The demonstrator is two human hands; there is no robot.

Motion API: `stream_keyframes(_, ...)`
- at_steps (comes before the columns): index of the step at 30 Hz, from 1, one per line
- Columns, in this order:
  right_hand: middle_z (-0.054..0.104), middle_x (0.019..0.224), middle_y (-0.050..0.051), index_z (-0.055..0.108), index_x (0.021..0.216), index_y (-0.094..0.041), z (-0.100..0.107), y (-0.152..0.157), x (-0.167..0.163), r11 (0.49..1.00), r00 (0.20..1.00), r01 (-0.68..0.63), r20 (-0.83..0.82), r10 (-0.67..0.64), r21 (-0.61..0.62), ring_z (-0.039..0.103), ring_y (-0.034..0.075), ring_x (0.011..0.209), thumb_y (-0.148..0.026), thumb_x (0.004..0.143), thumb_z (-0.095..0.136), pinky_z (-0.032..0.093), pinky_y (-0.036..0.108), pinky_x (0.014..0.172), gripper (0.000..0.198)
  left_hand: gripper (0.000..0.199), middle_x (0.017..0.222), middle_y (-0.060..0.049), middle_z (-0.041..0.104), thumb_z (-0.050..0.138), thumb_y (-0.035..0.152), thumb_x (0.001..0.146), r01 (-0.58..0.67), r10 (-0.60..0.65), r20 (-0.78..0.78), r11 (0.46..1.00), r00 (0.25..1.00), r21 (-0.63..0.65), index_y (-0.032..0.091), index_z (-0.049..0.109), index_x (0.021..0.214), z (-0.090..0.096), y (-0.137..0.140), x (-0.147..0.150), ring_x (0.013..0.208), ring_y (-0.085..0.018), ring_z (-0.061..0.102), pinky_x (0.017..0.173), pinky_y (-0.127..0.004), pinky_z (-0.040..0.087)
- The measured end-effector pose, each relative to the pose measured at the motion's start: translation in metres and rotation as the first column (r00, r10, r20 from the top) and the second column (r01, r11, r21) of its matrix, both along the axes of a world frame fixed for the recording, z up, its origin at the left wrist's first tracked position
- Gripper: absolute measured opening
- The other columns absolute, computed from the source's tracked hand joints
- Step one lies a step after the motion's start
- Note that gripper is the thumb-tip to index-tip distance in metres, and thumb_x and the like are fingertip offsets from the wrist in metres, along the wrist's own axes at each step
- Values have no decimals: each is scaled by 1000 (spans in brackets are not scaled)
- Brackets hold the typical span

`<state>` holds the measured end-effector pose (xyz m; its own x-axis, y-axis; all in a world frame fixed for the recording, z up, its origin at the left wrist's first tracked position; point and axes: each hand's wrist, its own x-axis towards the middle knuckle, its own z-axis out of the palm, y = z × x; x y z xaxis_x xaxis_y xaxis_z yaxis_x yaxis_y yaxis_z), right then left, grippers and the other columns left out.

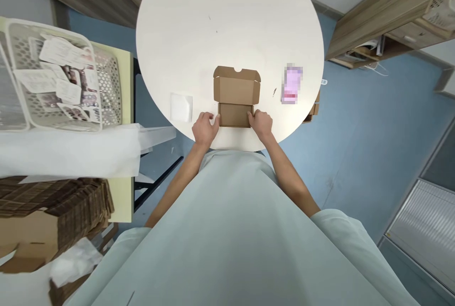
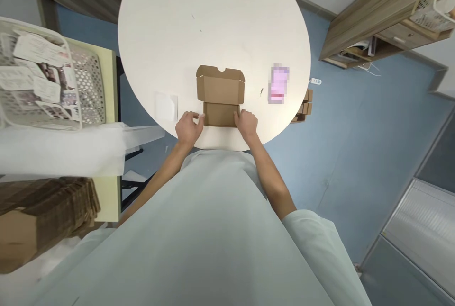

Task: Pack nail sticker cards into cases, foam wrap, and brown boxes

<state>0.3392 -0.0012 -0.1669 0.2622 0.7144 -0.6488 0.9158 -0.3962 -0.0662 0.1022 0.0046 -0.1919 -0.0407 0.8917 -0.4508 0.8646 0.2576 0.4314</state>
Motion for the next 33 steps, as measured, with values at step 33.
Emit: stream_keyframes(33,67,162,9,58,163,-35,54,-17,-1,903,636,326,-771,10,281,65,35,147,-63,95,83,59,54,119,78,41,128,-8,74,81,40,87,-103,83,646,995,759,-6,24,65,121,43,-4,-29,100,-22,74,81,-32,63)
